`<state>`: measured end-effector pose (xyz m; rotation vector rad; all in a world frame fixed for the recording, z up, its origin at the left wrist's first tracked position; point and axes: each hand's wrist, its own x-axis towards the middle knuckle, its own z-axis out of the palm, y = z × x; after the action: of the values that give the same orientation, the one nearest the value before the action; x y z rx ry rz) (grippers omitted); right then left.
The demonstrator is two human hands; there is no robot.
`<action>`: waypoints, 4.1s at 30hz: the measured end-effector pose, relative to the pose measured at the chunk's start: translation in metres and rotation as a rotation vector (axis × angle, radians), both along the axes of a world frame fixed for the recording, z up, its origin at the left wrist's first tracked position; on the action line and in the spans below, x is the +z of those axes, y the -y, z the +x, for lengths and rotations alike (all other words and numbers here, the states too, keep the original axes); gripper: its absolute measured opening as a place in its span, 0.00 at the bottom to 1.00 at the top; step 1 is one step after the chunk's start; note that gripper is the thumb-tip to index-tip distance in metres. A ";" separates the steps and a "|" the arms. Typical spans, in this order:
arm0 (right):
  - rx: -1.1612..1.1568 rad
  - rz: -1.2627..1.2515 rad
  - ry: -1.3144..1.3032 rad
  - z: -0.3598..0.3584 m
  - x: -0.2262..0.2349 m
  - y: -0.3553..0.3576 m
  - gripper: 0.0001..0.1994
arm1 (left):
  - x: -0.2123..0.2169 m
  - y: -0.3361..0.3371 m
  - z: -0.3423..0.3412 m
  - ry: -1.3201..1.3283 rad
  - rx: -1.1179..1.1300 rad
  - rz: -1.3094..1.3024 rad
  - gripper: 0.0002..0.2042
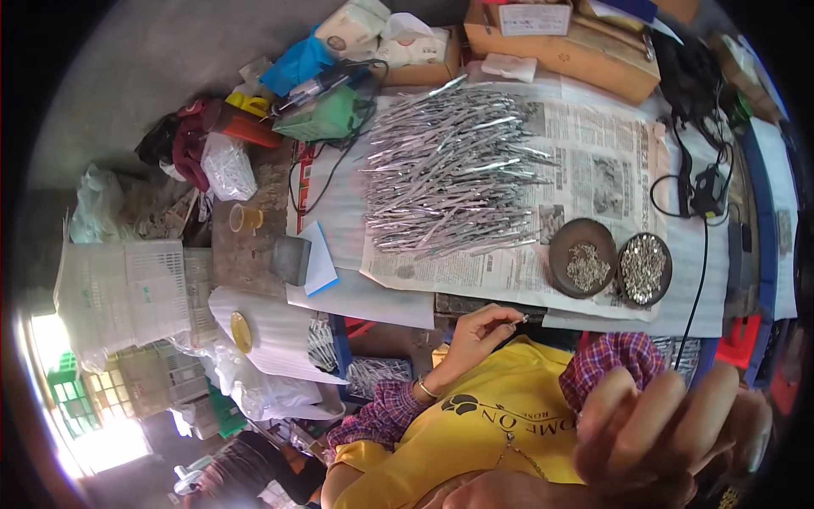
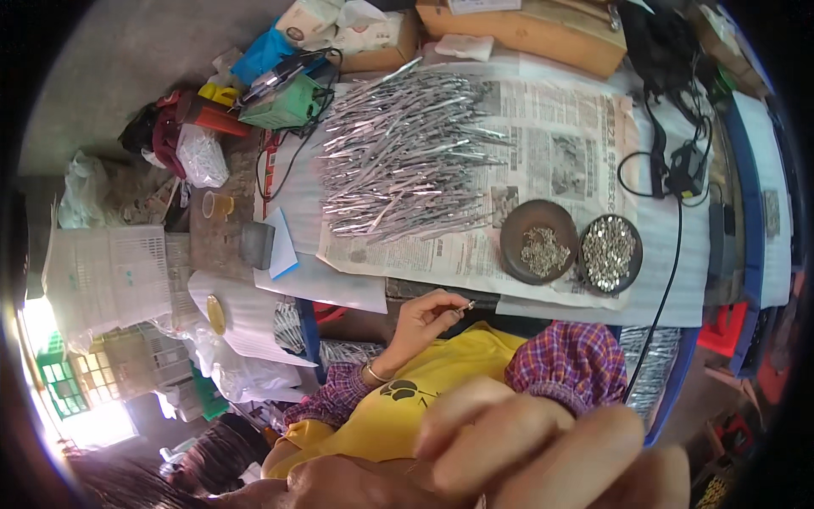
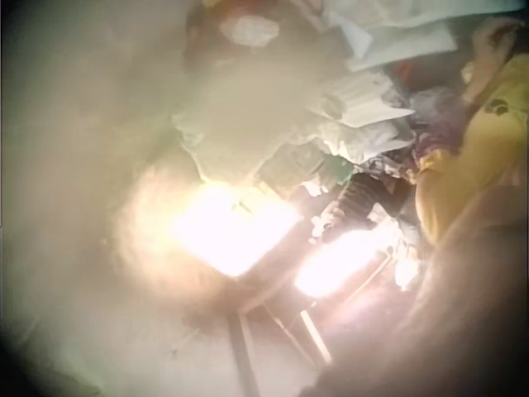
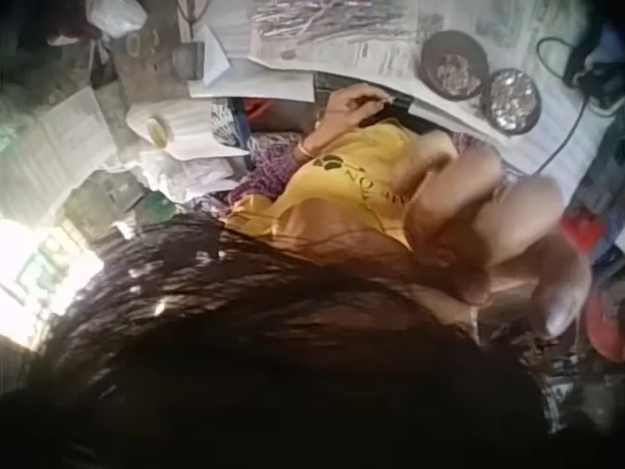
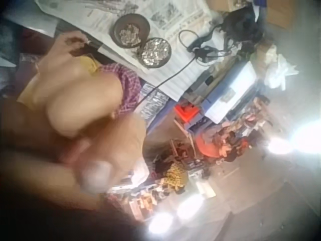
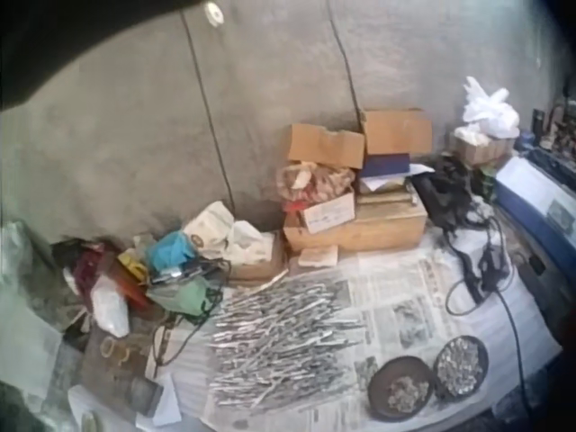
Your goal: The person assembles small metal components by picking up parts from bowls on the table and fitting them together by hand.
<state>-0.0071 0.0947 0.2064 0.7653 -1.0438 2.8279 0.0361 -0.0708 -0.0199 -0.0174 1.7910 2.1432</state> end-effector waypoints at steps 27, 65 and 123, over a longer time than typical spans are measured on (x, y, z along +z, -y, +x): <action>-0.231 1.004 0.431 0.012 -0.210 -0.015 0.06 | 0.015 -0.005 -0.016 0.077 0.122 0.053 0.09; -0.168 0.900 0.424 0.023 -0.223 -0.029 0.07 | 0.029 -0.003 -0.043 0.002 -0.010 -0.133 0.08; -1.328 0.331 1.413 0.206 -0.289 -0.295 0.10 | 0.011 -0.054 -0.028 0.019 -0.321 -0.177 0.07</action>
<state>0.1984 0.3895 -0.0822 -1.5886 -1.2330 1.5911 0.0083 -0.0169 -0.0090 0.1924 1.8264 1.7539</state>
